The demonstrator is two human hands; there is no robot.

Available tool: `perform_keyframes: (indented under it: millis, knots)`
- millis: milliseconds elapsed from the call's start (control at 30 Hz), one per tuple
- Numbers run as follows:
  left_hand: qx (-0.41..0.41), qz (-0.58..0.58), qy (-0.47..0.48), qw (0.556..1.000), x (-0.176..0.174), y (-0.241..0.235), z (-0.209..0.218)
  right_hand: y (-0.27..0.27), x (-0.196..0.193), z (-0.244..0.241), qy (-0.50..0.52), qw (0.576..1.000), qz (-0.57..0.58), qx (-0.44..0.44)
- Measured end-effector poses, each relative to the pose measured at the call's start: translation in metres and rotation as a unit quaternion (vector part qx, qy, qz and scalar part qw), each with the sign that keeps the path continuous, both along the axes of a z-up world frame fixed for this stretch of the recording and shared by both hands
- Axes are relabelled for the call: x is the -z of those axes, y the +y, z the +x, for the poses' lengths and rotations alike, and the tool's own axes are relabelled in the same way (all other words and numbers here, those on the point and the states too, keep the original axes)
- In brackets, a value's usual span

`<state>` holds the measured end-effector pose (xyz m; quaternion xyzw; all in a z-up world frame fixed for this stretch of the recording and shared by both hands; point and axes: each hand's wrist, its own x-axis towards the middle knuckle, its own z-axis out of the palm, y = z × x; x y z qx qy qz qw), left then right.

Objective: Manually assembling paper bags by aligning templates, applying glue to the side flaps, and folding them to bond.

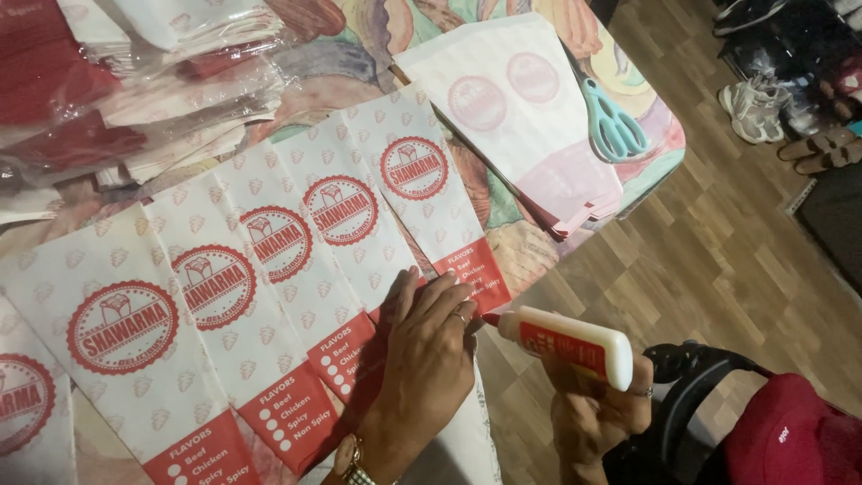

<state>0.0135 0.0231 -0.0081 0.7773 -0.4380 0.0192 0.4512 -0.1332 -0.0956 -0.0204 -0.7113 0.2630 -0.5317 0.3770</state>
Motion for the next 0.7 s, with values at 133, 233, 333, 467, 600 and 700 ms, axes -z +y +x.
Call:
perform_keyframes:
  millis: [133,233,333,467,600,700]
  knots:
    - [0.006,0.005,0.004,1.0,-0.003,0.001,0.001,-0.008,0.017,-0.011,-0.019,1.0,0.002,0.003]
    - [0.011,0.006,0.007,1.0,-0.005,0.002,0.002,-0.012,0.021,-0.014,-0.051,0.994,-0.066,0.072]
    - [0.018,0.014,0.004,1.0,-0.007,0.002,0.002,-0.004,0.012,-0.008,-0.001,0.995,-0.028,0.098]
    - [0.008,0.02,-0.008,1.0,-0.01,0.002,0.002,-0.005,0.015,-0.003,0.001,0.999,0.027,0.039]
    - [0.02,0.033,-0.013,0.999,-0.015,0.003,0.003,-0.027,0.01,-0.005,-0.075,0.987,0.101,0.096]
    - [0.026,0.025,-0.027,0.999,-0.022,0.003,0.005,-0.026,-0.016,-0.007,-0.177,0.965,0.186,0.052]
